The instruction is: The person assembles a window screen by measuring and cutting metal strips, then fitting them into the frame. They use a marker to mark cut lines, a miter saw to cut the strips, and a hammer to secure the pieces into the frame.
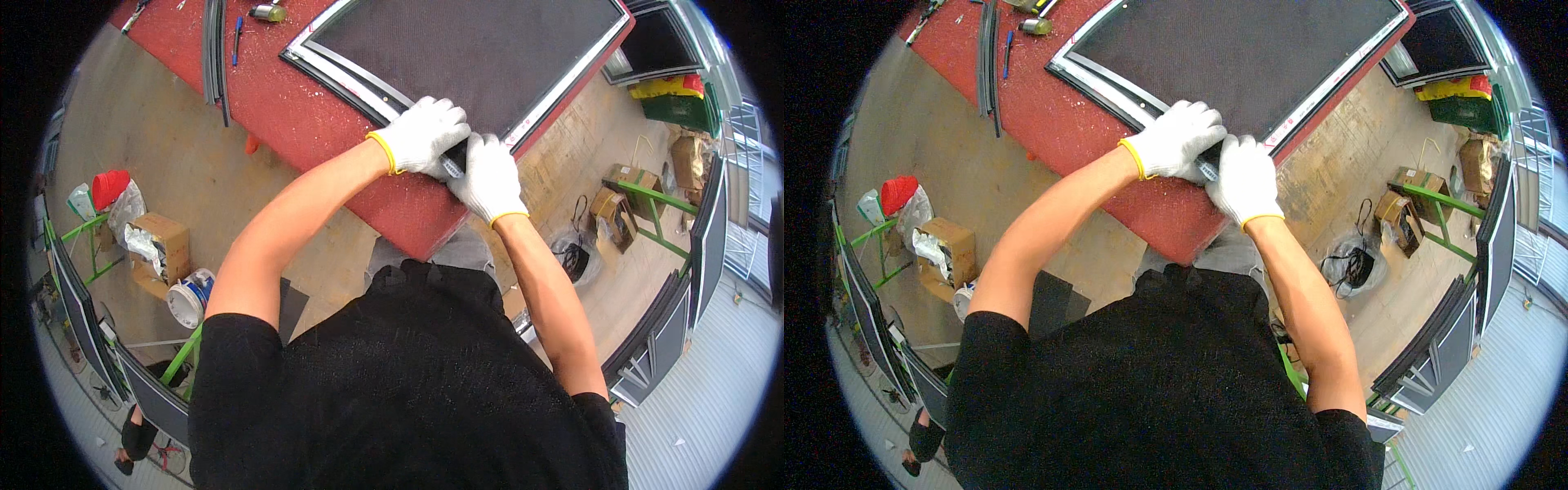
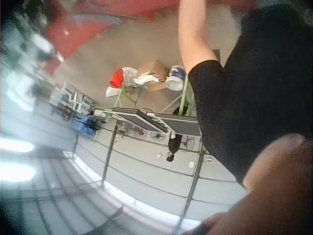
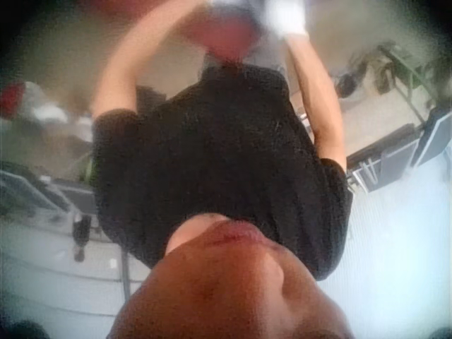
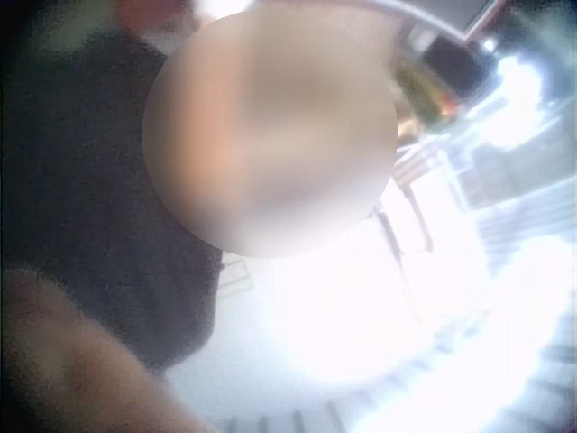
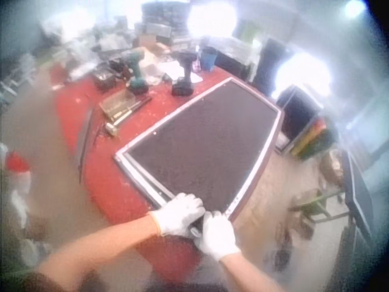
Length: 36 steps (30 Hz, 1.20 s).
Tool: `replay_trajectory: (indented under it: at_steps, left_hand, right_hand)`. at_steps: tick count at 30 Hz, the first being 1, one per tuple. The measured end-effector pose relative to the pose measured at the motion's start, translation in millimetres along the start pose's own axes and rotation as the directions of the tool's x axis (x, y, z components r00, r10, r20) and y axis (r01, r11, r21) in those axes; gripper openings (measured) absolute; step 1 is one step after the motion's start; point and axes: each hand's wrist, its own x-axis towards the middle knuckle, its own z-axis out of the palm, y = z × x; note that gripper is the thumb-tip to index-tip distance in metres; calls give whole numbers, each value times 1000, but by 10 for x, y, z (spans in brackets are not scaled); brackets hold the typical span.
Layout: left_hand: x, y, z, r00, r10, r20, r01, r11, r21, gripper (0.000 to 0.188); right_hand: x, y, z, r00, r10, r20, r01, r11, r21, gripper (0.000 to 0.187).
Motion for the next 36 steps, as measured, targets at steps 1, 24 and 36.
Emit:
replay_trajectory:
  at_steps: [1, 24, 36]
  left_hand:
    - [13, -3, 11, 1000, 3, 4, -3, 1000, 22, 66]
    - [-192, 42, 265, 987, 47, -156, -38, 998, 59, 26]
    - [-819, -630, -378, 941, -136, -310, 171, 981, 89, 48]
  right_hand:
    - [8, 8, 10, 1000, -6, -5, 6, 1000, -13, 52]
    - [-212, -61, 233, 981, -78, -179, 100, 988, 114, 41]
    - [-243, -84, 222, 992, -21, -123, 38, 990, 134, 51]
